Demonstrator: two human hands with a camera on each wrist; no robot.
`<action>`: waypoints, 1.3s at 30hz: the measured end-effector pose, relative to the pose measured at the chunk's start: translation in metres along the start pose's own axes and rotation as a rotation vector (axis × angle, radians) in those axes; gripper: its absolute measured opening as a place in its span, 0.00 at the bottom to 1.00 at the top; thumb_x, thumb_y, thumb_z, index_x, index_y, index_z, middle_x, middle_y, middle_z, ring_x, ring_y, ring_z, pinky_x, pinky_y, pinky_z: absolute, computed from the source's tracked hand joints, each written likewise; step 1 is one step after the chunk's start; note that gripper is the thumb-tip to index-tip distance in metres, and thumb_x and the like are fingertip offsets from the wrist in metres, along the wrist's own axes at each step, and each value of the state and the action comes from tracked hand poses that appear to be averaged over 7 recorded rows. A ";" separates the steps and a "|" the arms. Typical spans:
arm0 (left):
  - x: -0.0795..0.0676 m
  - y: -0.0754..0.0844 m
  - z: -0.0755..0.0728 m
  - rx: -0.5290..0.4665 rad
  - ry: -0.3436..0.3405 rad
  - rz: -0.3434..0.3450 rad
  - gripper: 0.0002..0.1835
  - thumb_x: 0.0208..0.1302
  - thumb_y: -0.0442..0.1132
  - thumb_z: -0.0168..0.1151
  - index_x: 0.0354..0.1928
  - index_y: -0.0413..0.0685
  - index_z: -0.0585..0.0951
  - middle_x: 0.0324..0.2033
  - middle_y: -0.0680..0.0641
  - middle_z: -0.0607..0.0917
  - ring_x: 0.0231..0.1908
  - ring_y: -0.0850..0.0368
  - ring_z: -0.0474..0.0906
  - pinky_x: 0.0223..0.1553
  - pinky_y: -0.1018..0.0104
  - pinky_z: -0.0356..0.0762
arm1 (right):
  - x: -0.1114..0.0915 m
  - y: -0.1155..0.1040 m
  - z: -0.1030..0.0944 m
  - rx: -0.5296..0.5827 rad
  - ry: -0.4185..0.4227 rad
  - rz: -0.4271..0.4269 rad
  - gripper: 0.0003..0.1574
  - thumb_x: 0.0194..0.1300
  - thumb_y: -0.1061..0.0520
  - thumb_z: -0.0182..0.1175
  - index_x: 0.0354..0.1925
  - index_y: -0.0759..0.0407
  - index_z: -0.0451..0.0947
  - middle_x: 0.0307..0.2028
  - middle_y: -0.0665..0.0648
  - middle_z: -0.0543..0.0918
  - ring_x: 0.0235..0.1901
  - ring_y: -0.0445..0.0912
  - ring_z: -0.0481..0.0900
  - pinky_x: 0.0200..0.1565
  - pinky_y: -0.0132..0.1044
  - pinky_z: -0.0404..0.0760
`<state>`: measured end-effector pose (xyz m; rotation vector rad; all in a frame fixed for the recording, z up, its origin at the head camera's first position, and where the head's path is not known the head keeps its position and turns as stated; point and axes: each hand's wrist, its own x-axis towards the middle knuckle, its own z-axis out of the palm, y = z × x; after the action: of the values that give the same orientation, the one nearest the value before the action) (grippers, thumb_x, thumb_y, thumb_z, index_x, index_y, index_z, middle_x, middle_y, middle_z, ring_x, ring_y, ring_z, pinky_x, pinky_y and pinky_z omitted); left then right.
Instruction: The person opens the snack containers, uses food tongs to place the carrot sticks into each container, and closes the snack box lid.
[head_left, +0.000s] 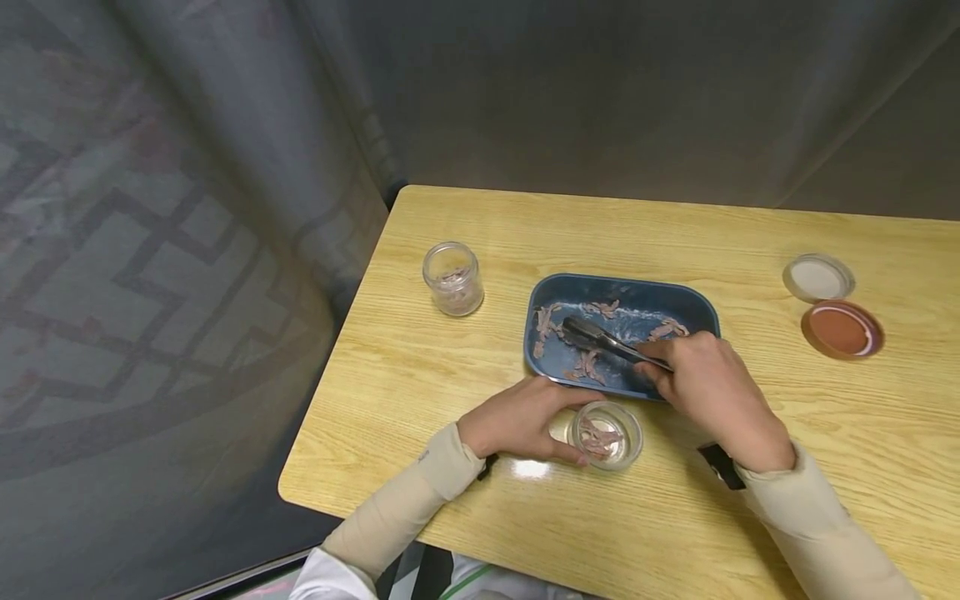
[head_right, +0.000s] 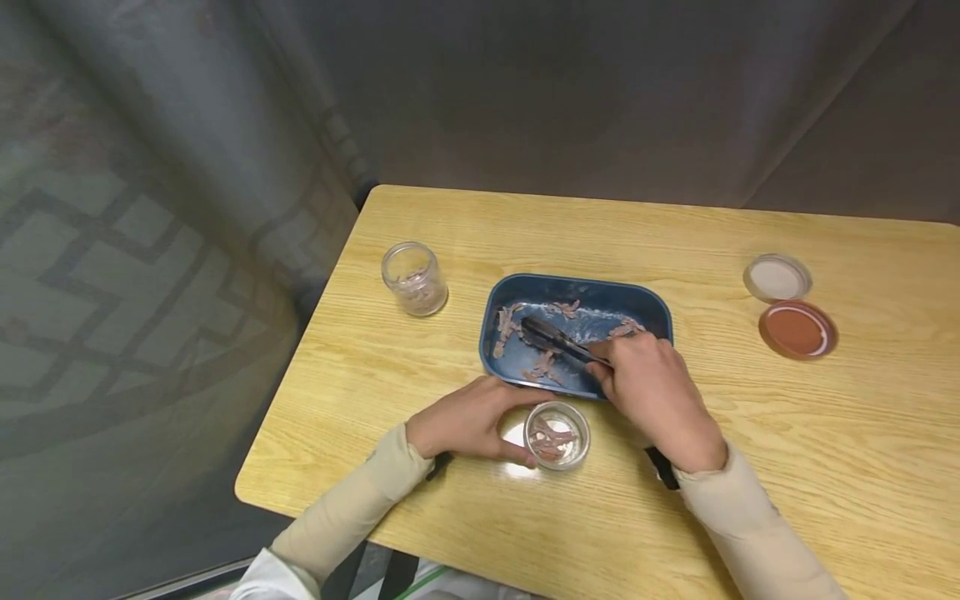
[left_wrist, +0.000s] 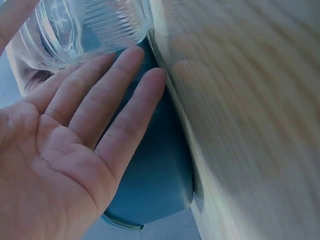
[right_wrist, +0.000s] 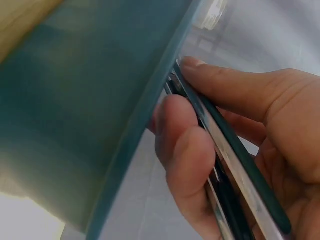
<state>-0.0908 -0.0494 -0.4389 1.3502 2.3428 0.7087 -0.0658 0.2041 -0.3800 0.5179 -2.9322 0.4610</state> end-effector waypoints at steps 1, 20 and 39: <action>0.000 0.000 0.000 -0.002 -0.001 0.000 0.43 0.54 0.59 0.80 0.71 0.61 0.76 0.61 0.59 0.85 0.59 0.67 0.81 0.65 0.72 0.77 | -0.001 0.002 -0.001 0.001 0.008 -0.004 0.12 0.63 0.57 0.73 0.44 0.60 0.92 0.37 0.66 0.92 0.32 0.61 0.90 0.28 0.57 0.83; -0.001 -0.003 0.003 -0.032 -0.007 -0.006 0.43 0.55 0.61 0.79 0.73 0.63 0.75 0.62 0.60 0.85 0.59 0.67 0.82 0.65 0.70 0.78 | -0.039 0.014 -0.028 0.066 0.184 0.005 0.18 0.55 0.58 0.79 0.46 0.61 0.92 0.11 0.41 0.75 0.14 0.25 0.49 0.18 0.27 0.52; 0.001 -0.003 -0.002 -0.049 -0.013 0.000 0.43 0.56 0.60 0.79 0.73 0.61 0.75 0.64 0.59 0.84 0.62 0.64 0.82 0.67 0.67 0.78 | -0.124 0.012 -0.054 0.113 0.183 -0.074 0.15 0.48 0.56 0.82 0.38 0.53 0.93 0.25 0.46 0.90 0.22 0.18 0.60 0.21 0.19 0.58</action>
<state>-0.0944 -0.0505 -0.4385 1.3303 2.2999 0.7504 0.0490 0.2709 -0.3546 0.5639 -2.7141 0.6315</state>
